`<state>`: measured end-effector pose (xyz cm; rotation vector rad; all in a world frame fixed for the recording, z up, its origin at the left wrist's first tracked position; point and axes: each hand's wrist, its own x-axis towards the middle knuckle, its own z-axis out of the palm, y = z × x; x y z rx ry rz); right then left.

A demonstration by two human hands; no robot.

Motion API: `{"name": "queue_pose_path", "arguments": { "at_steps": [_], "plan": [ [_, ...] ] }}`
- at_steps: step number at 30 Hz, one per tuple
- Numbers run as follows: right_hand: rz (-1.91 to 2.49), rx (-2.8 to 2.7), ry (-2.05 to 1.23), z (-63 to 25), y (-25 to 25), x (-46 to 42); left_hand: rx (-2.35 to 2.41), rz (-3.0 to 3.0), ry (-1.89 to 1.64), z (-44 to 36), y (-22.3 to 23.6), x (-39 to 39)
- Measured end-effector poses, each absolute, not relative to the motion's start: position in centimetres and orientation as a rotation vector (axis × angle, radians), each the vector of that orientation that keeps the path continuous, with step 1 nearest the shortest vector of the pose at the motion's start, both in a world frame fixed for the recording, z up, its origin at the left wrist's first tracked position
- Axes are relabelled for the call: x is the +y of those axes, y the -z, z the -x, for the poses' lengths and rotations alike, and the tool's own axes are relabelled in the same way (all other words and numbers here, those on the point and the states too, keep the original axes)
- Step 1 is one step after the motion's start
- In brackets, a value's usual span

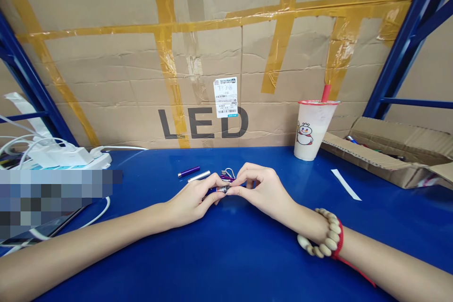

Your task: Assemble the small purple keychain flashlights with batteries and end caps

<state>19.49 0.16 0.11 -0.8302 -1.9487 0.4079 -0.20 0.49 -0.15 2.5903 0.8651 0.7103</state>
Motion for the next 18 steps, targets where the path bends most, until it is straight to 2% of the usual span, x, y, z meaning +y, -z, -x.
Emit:
{"name": "queue_pose_path", "arguments": {
  "at_steps": [10, 18],
  "plan": [
    [1.055, -1.821, -0.795, -19.14, -0.24, 0.35, 0.860, -2.608, -0.803, 0.10, 0.29, 0.55],
    [1.074, -1.775, -0.931, -19.19, -0.05, 0.37, 0.923, -2.646, -0.768, -0.09, 0.11, 0.36]
  ]
}}
